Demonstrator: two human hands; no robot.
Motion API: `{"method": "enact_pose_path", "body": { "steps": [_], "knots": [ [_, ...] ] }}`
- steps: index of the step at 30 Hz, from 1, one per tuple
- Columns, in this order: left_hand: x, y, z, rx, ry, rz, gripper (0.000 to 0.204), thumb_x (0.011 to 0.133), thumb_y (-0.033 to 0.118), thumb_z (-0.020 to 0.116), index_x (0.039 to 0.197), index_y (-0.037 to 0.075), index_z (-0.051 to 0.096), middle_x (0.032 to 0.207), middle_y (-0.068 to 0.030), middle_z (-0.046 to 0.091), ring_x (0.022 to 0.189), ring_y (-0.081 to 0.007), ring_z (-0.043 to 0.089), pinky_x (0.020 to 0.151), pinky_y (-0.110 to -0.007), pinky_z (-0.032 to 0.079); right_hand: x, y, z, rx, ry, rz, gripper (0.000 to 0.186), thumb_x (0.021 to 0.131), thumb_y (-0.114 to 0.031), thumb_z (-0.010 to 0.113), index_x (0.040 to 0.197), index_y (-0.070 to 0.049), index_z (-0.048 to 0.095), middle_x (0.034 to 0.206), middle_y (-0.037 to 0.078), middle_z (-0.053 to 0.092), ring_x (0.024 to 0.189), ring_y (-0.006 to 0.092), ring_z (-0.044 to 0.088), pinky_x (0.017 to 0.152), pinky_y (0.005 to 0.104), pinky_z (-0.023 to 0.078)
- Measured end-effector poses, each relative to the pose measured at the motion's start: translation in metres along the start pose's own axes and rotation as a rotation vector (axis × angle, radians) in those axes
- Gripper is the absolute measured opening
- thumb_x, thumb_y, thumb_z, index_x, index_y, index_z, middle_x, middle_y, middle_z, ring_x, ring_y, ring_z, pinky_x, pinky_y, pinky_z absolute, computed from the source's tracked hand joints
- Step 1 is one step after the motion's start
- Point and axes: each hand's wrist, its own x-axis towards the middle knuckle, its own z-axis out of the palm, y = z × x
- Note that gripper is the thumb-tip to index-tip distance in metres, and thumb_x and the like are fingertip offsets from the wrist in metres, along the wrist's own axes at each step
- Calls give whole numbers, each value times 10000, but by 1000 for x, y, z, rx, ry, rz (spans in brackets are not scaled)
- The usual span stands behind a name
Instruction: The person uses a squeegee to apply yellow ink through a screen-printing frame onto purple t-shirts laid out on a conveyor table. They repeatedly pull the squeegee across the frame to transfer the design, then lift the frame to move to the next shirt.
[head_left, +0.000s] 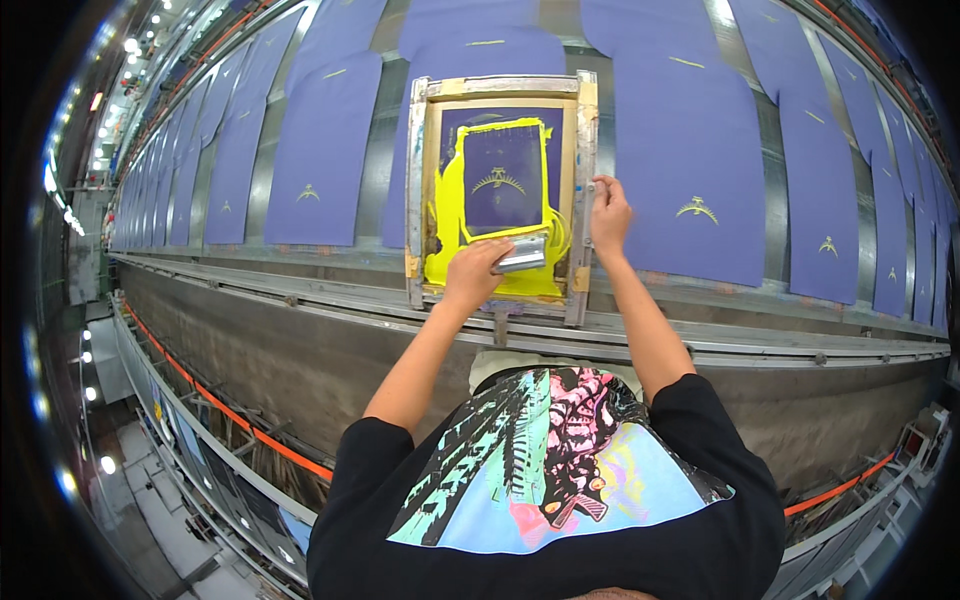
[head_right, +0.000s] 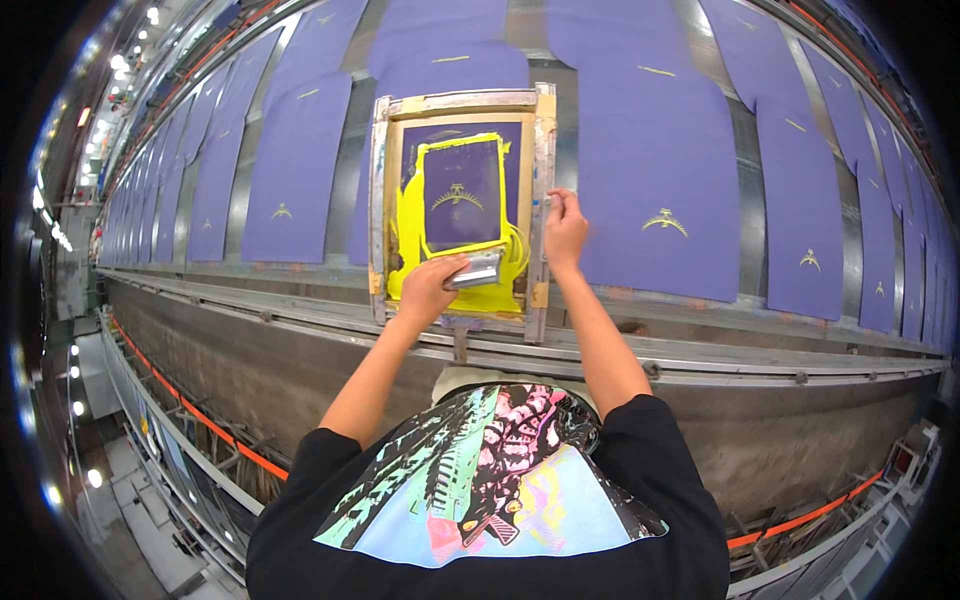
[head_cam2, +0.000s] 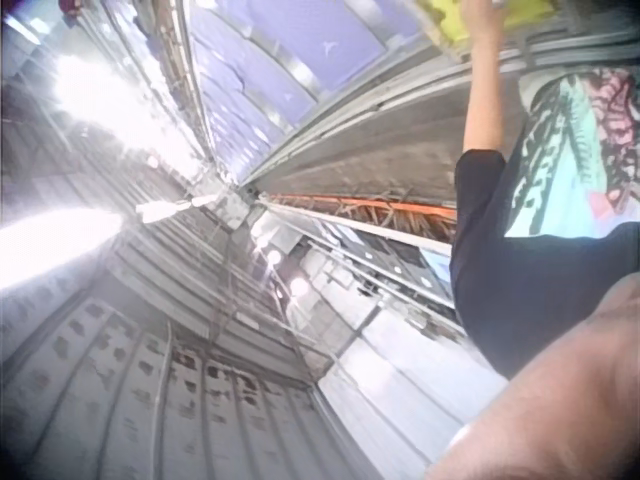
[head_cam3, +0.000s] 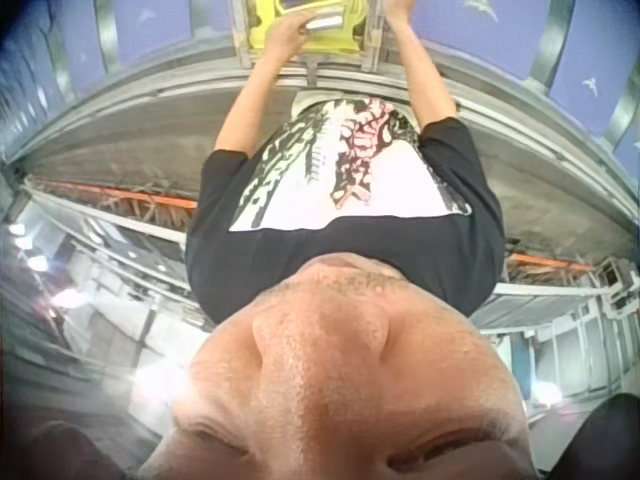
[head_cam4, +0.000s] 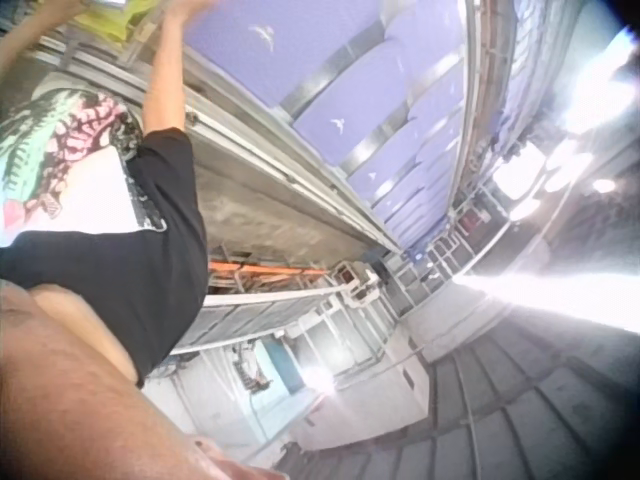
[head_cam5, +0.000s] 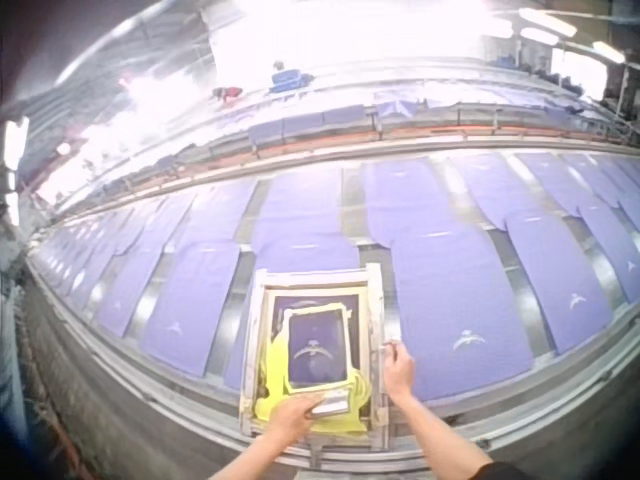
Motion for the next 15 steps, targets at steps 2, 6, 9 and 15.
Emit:
{"method": "enact_pose_path", "body": {
  "steps": [2,6,9,15],
  "knots": [
    [2,-7,12,36,16,6,528,696,0,726,1205,140,730,1265,-40,722,1180,-240,668,962,-376,555,3,8,2,7,-40,33,172,1041,-184,568,1047,-67,695,601,100,507,530,181,469,539,394,379],
    [-11,-8,30,28,82,-35,521,690,-5,738,1187,152,742,1269,-33,722,1190,-256,663,997,-388,536,9,24,4,22,-10,-44,175,1046,-177,553,1047,-64,687,615,142,528,531,259,513,554,425,393],
    [-29,-24,32,99,49,20,561,693,9,770,1228,169,722,1319,-20,701,1254,-280,631,1045,-449,506,19,28,7,-36,-38,-16,182,1044,-175,545,1056,-64,689,651,172,583,572,323,571,581,441,421],
    [-40,-30,39,169,-4,118,563,730,32,779,1262,201,702,1319,-7,702,1276,-275,621,1073,-511,475,23,47,12,-51,70,-30,176,1032,-181,568,1060,-74,706,594,93,496,531,169,464,547,382,379]
  ]
}}
